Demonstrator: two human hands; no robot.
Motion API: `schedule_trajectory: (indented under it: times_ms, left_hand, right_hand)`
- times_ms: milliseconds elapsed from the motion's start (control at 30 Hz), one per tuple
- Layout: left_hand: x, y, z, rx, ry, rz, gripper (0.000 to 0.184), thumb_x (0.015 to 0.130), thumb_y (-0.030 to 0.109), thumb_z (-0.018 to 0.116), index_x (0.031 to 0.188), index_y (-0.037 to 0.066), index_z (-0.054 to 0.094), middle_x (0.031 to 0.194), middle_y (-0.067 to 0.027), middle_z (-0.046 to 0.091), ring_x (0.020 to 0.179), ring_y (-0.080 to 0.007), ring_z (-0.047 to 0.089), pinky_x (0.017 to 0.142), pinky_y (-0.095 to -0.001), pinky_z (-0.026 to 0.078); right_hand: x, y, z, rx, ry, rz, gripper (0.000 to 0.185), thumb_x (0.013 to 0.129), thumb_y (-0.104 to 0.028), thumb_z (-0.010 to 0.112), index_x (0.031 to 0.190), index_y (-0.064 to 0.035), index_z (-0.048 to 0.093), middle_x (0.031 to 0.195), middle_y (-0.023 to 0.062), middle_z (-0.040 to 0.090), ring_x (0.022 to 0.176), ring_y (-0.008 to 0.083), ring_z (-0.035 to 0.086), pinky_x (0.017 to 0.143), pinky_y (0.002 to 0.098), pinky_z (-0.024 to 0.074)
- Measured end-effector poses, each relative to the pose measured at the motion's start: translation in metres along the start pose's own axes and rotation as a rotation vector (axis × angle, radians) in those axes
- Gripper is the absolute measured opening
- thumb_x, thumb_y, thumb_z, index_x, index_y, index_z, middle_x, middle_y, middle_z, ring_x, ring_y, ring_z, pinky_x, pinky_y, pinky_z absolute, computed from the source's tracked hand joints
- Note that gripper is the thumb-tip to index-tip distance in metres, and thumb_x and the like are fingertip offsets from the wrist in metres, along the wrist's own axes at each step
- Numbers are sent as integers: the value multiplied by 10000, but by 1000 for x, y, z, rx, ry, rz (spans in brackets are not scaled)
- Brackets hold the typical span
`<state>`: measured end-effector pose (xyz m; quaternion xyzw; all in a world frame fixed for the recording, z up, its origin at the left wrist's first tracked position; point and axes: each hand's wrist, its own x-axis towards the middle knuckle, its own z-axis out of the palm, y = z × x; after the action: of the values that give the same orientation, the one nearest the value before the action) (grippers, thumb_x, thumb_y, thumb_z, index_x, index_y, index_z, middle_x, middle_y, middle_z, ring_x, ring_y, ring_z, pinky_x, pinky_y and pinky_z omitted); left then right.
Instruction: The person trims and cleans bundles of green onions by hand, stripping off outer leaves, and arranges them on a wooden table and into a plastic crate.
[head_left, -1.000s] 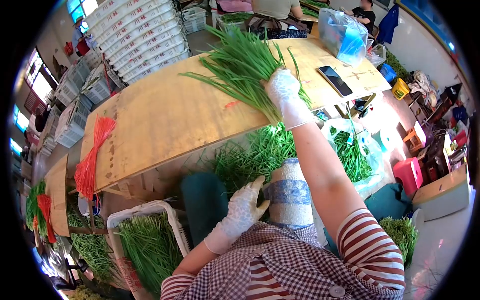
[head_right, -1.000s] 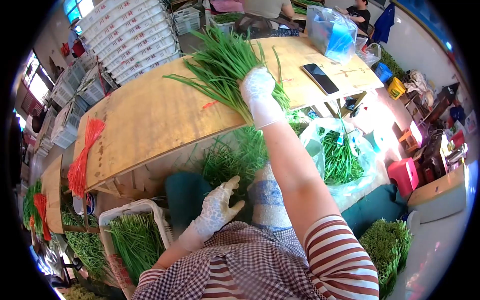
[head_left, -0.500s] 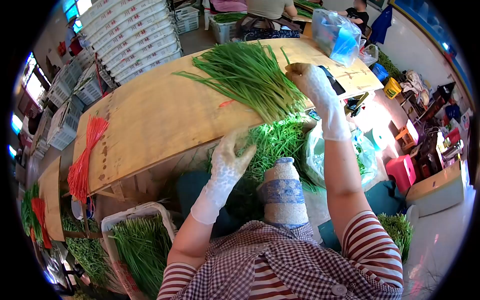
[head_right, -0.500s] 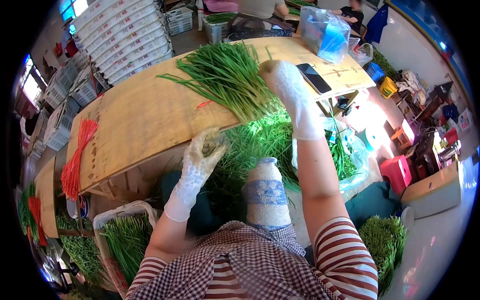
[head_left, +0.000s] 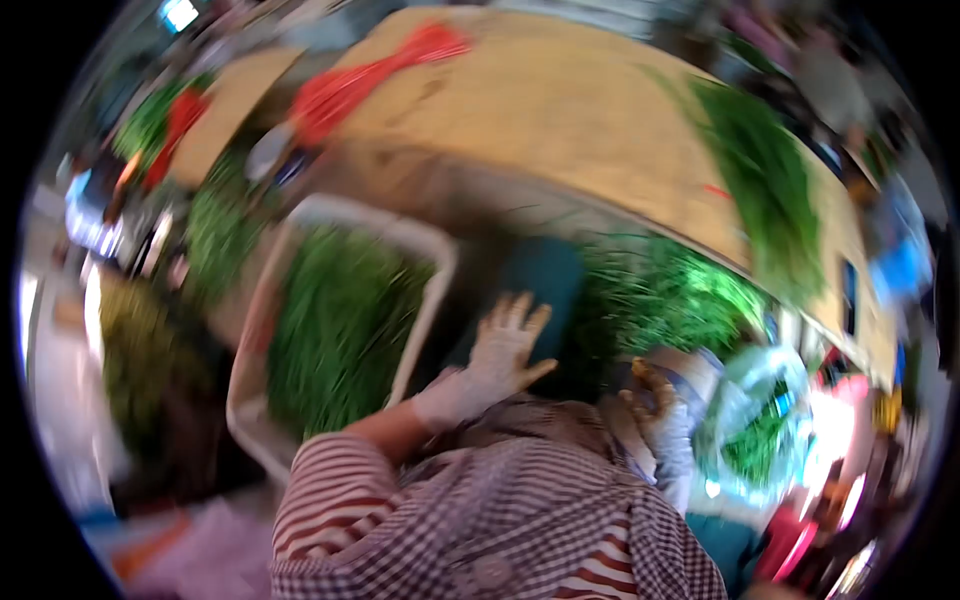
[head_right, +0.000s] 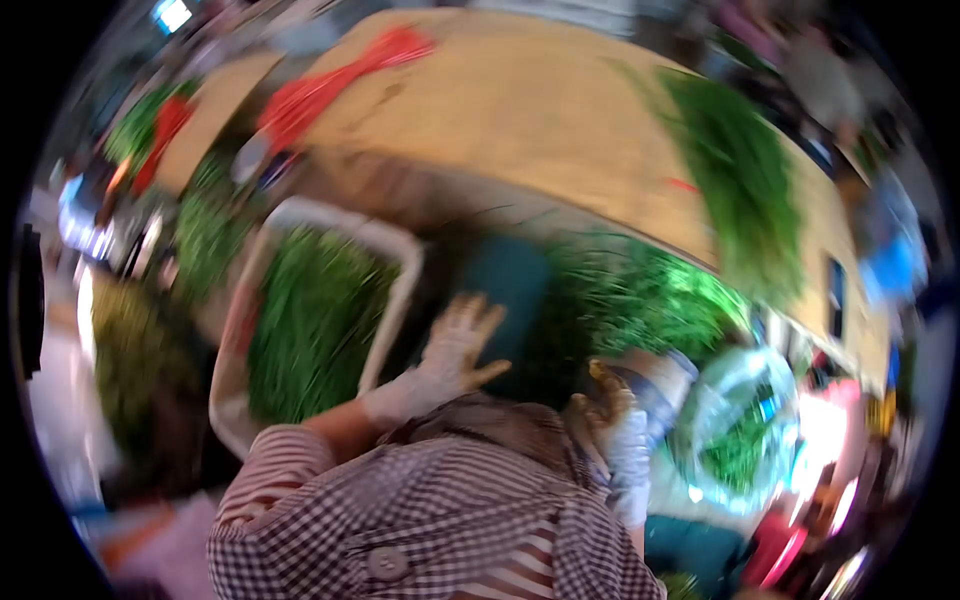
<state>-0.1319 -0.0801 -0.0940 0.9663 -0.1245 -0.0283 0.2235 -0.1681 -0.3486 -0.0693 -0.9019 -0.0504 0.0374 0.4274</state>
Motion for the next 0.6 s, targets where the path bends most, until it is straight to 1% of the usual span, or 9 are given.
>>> schedule_trajectory:
  times_ms: [67, 167, 200, 233, 300, 367, 433, 500, 600]
  left_hand:
    - [-34, -43, 6, 50, 0, 301, 646, 808, 328, 687, 1357, 90, 445, 1413, -215, 377, 1321, -419, 322, 1063, -495, 316]
    - [-87, -78, -10, -426, 41, 69, 520, 833, 230, 678, 1299, 71, 511, 1337, -199, 474, 1270, -353, 426, 1042, -432, 369]
    - [-102, -79, -29, -692, 121, -201, 432, 830, 141, 682, 1237, 59, 564, 1265, -172, 545, 1204, -291, 505, 1017, -382, 411]
    - [-121, -99, -18, -533, 346, -289, 432, 816, 119, 698, 1224, 59, 572, 1241, -152, 557, 1178, -270, 520, 1014, -367, 421]
    - [-162, -153, -12, -245, 470, -554, 491, 782, 143, 737, 1230, 51, 556, 1235, -146, 562, 1161, -269, 531, 1023, -352, 421]
    - [-186, -212, -2, -199, 689, -714, 538, 768, 162, 754, 1233, 14, 528, 1246, -181, 552, 1170, -308, 523, 1015, -371, 424]
    - [-178, -253, -25, -51, 774, -870, 603, 731, 279, 777, 1195, -22, 537, 1179, -209, 582, 1087, -343, 559, 943, -409, 453]
    - [-151, -303, -36, 12, 834, -816, 663, 737, 357, 772, 1226, -15, 522, 1164, -220, 586, 1084, -357, 556, 930, -417, 452]
    - [-103, -371, -48, 60, 748, -751, 764, 731, 397, 773, 1292, -17, 461, 1310, -246, 469, 1207, -380, 450, 992, -453, 405]
  right_hand:
    - [18, -14, 19, 373, -148, 154, 453, 828, -50, 694, 1257, -23, 551, 1216, 128, 606, 1099, 221, 594, 918, 305, 489]
    - [45, -47, 23, 223, -253, 55, 450, 851, -37, 666, 1281, -12, 537, 1190, 116, 615, 985, 179, 591, 875, 286, 485]
    - [58, -55, 28, 211, -258, 10, 449, 852, -38, 665, 1281, -11, 537, 1179, 112, 618, 954, 172, 589, 865, 284, 484]
    - [66, -60, 37, 210, -275, -6, 439, 854, -35, 658, 1278, -15, 543, 1160, 105, 623, 929, 161, 587, 851, 282, 486]
    - [77, -85, 56, 227, -342, -14, 424, 858, -27, 650, 1270, -15, 551, 1158, 103, 622, 929, 154, 586, 852, 279, 487]
    - [82, -106, 77, 299, -395, -22, 394, 863, -22, 642, 1250, -14, 569, 1158, 99, 623, 937, 140, 588, 852, 272, 489]
    - [83, -125, 98, 323, -475, 14, 393, 861, -23, 647, 1247, -18, 574, 1157, 102, 622, 944, 139, 589, 852, 272, 492]
    - [83, -138, 115, 296, -535, 18, 408, 855, -45, 661, 1253, -22, 572, 1150, 116, 626, 956, 139, 592, 857, 275, 494]
    - [88, -159, 124, 164, -565, 48, 420, 857, -75, 663, 1262, -21, 564, 1141, 121, 632, 956, 144, 595, 861, 280, 491]
